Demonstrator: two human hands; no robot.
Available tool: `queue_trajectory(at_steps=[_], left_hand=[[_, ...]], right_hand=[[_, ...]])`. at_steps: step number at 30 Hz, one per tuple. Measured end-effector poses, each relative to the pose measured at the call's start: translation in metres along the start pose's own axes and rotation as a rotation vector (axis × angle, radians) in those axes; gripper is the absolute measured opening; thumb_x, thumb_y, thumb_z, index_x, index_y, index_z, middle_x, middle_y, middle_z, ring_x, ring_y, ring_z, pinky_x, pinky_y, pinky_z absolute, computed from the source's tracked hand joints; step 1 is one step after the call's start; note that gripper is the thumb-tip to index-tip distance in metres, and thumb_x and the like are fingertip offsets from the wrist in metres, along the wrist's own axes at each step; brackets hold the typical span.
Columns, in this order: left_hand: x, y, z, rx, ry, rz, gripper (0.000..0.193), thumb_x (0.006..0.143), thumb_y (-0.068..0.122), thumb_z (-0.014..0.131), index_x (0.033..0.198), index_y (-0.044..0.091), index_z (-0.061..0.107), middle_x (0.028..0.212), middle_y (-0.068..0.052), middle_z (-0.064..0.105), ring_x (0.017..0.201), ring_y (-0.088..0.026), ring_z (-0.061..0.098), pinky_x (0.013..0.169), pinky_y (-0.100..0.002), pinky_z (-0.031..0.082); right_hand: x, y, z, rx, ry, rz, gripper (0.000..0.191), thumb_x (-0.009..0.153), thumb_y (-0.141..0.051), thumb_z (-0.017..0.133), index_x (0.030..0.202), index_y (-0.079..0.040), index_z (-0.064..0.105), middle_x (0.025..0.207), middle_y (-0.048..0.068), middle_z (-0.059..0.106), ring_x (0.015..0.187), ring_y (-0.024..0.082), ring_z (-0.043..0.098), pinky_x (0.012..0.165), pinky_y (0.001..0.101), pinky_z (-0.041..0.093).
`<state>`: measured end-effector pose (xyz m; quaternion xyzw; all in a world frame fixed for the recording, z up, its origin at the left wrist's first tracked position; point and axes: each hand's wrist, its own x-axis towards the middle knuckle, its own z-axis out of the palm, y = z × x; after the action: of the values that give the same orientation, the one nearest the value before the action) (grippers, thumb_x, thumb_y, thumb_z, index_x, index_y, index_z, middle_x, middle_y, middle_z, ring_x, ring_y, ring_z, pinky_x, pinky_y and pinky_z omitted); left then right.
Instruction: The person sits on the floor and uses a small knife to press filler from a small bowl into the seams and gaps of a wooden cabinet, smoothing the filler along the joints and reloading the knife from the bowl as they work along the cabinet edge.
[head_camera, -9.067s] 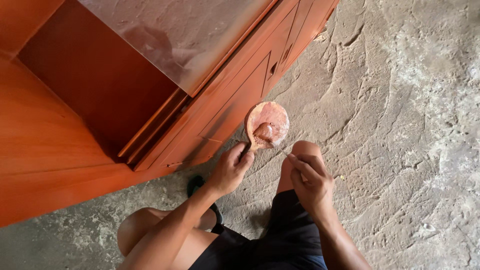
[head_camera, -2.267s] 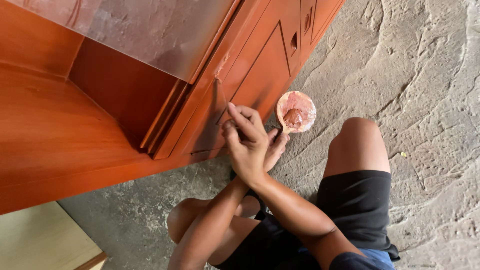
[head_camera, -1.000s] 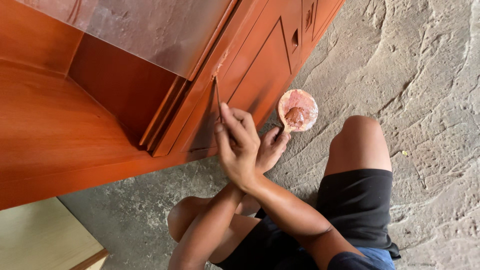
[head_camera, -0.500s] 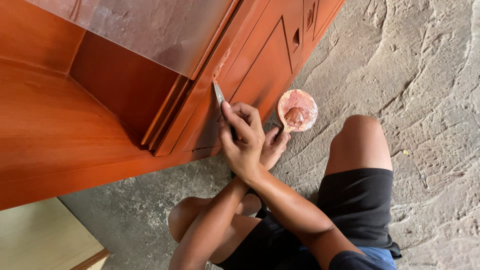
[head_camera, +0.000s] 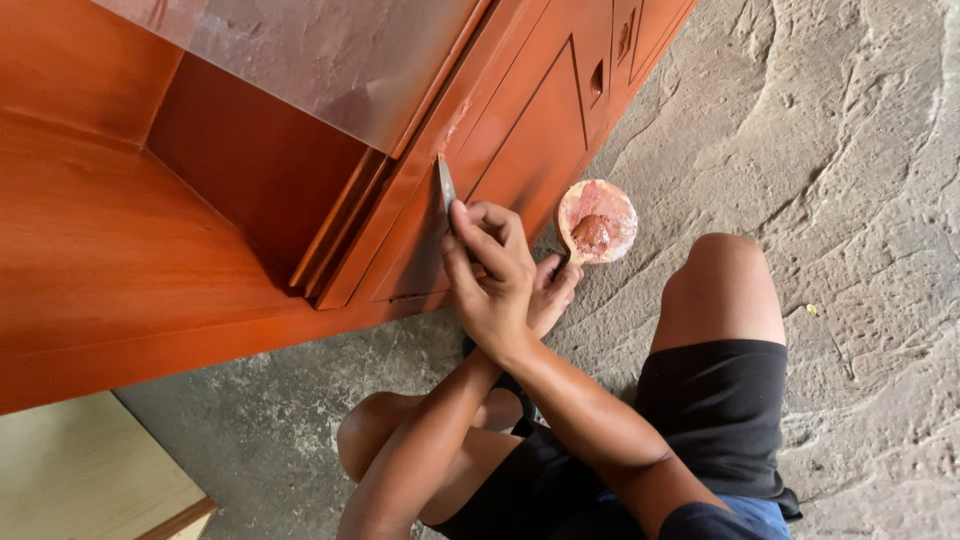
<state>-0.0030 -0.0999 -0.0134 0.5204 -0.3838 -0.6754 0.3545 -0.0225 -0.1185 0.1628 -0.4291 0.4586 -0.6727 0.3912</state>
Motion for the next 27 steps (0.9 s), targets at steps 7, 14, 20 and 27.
queue_trajectory(at_steps=[7,14,20,27], left_hand=[[0.001,-0.005,-0.003,0.016,-0.051,0.077,0.022,0.108,0.029,0.059,0.096,0.011,0.053,0.074,0.006,0.044,0.064,-0.004,0.040,0.053,-0.022,0.032],[0.009,-0.016,-0.002,-0.075,0.014,0.042,0.017,0.104,0.027,0.060,0.099,0.010,0.057,0.076,0.004,0.048,0.063,-0.005,0.041,0.051,-0.022,0.032],[0.009,-0.015,-0.005,-0.024,-0.003,0.058,0.017,0.105,0.027,0.060,0.101,0.010,0.057,0.078,0.004,0.049,0.065,-0.005,0.043,0.053,-0.022,0.034],[0.003,-0.005,-0.008,-0.011,-0.026,0.046,0.017,0.105,0.026,0.060,0.101,0.010,0.058,0.078,0.004,0.049,0.066,-0.005,0.043,0.053,-0.022,0.034]], right_hand=[[0.008,0.003,-0.008,0.012,0.029,0.047,0.035,0.100,0.002,0.068,0.134,-0.002,0.068,0.121,0.005,0.060,0.092,0.009,0.056,0.076,0.0196,0.044],[0.016,-0.001,-0.001,0.038,0.006,-0.040,0.029,0.100,0.002,0.071,0.128,-0.003,0.071,0.120,0.004,0.059,0.100,0.009,0.060,0.081,0.0200,0.049],[0.016,-0.003,-0.006,0.046,-0.018,0.002,0.027,0.098,0.004,0.072,0.124,-0.002,0.072,0.119,0.006,0.060,0.098,0.009,0.062,0.080,0.0207,0.050],[0.027,0.002,-0.016,0.104,-0.011,0.053,0.037,0.099,0.007,0.062,0.134,-0.002,0.067,0.123,0.006,0.060,0.094,0.008,0.062,0.076,0.0194,0.052]])
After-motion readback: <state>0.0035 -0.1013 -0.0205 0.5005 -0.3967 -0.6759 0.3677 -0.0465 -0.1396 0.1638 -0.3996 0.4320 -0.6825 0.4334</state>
